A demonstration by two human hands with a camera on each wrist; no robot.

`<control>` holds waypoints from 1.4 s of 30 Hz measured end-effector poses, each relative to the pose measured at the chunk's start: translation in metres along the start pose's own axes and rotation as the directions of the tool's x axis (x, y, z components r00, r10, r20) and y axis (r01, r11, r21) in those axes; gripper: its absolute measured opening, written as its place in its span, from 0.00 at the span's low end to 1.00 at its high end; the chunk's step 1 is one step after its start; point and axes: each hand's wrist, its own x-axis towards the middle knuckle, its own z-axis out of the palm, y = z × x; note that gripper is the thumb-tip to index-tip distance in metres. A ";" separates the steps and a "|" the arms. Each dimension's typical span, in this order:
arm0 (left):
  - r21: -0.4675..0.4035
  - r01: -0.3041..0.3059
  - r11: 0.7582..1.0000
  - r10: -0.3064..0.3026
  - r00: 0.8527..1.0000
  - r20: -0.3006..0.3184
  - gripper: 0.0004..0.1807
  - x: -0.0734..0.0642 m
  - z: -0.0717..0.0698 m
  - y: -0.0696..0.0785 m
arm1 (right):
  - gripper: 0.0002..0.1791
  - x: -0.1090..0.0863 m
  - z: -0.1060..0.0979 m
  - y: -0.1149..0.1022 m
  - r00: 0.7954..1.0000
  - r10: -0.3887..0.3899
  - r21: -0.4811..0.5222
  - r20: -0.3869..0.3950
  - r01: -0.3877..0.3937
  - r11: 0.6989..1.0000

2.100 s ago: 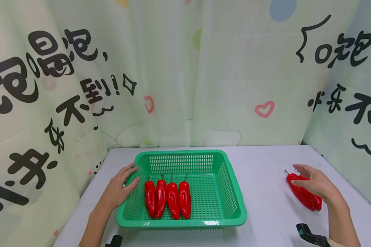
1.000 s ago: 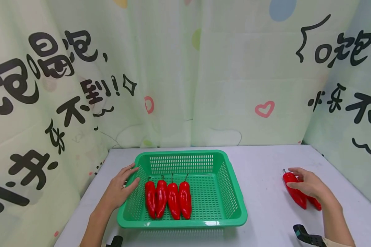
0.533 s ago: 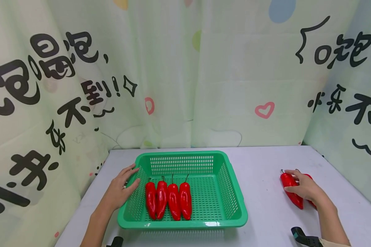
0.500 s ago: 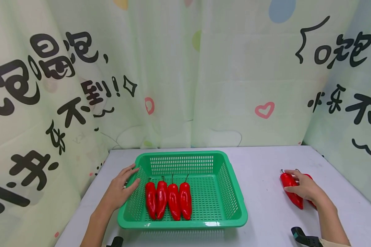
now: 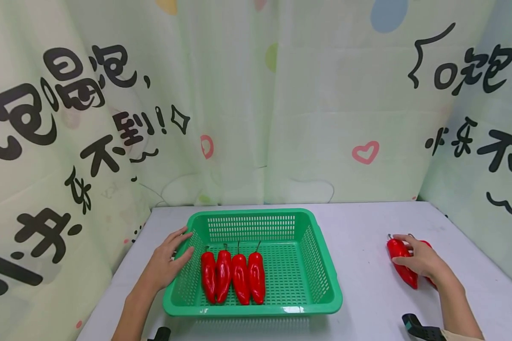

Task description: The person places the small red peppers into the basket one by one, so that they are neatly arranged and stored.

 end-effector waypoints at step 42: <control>-0.007 0.000 1.000 0.000 1.000 -0.008 0.26 0.000 -0.001 0.003 | 0.52 -0.034 0.005 -0.087 0.953 -0.248 -0.001 -0.176 0.251 0.968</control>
